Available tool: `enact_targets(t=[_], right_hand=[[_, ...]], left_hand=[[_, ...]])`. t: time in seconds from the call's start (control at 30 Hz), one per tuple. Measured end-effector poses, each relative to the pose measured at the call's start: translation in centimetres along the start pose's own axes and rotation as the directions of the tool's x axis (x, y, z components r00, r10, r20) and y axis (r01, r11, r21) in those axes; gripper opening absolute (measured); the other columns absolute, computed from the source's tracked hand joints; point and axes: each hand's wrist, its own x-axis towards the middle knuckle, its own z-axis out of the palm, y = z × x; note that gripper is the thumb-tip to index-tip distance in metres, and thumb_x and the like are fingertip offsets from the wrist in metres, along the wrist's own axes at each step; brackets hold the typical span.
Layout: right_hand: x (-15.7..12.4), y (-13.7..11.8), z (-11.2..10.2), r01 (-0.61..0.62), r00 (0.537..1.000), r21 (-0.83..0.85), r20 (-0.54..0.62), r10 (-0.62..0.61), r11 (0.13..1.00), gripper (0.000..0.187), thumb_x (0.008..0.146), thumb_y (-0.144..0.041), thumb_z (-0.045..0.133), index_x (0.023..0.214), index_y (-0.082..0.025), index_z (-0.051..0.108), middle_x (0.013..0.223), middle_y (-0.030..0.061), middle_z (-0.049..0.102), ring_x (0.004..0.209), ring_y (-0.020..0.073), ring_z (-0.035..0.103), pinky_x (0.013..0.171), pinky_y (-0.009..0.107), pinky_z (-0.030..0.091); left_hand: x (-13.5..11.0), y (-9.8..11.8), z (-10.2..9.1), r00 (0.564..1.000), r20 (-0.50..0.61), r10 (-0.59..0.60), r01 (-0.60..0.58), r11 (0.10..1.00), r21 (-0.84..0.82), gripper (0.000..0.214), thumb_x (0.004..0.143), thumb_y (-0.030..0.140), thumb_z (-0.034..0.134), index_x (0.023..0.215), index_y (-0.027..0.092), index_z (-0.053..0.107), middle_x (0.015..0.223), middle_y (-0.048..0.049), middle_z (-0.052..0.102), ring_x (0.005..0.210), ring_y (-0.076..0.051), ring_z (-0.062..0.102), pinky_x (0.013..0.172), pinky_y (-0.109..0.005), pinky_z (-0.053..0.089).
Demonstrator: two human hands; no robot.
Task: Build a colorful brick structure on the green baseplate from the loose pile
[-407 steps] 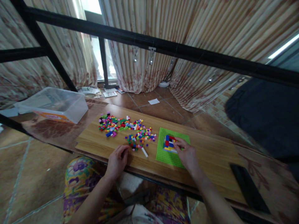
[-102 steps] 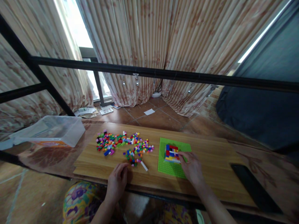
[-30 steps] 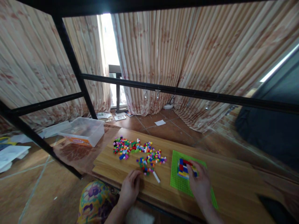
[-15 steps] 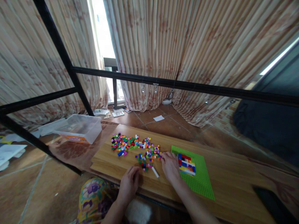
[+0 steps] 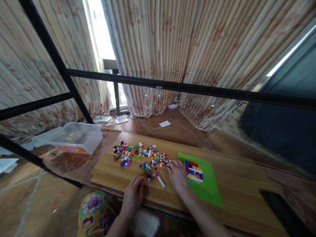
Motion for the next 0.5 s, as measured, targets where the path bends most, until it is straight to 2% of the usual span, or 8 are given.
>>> enact_targets(t=[0.17, 0.33, 0.5], right_hand=[[-1.4, 0.5, -2.8, -0.02, 0.996, 0.147, -0.085, 0.032, 0.989, 0.02, 0.091, -0.025, 0.049, 0.085, -0.024, 0.068, 0.092, 0.0052, 0.067, 0.087, 0.0217, 0.056, 0.08, 0.036, 0.042], [-4.4, 5.4, -5.6, -0.129, 0.972, 0.182, -0.173, 0.161, 0.975, 0.029, 0.092, -0.038, 0.046, 0.088, -0.022, 0.069, 0.097, 0.0075, 0.067, 0.091, 0.0227, 0.057, 0.085, 0.039, 0.044], [-5.7, 9.7, -6.6, -0.236, 0.946, 0.173, -0.186, 0.266, 0.956, 0.037, 0.091, -0.043, 0.042, 0.085, -0.02, 0.07, 0.094, 0.0092, 0.067, 0.09, 0.023, 0.058, 0.085, 0.04, 0.046]], left_hand=[[0.0, -0.5, 0.1, 0.999, -0.023, 0.038, -0.037, 0.999, 0.015, 0.022, 0.091, 0.028, 0.044, 0.097, 0.021, 0.064, 0.091, -0.0063, 0.068, 0.083, -0.018, 0.066, 0.075, -0.029, 0.055], [0.0, -0.7, 0.1, 0.998, -0.022, 0.059, -0.058, 0.998, 0.024, 0.023, 0.09, 0.03, 0.044, 0.098, 0.021, 0.064, 0.09, -0.0061, 0.068, 0.082, -0.018, 0.067, 0.074, -0.03, 0.055], [0.1, -0.9, 0.2, 0.998, -0.036, 0.058, -0.056, 0.997, 0.047, 0.023, 0.089, 0.03, 0.044, 0.098, 0.022, 0.064, 0.09, -0.0046, 0.068, 0.082, -0.018, 0.067, 0.074, -0.028, 0.055]])
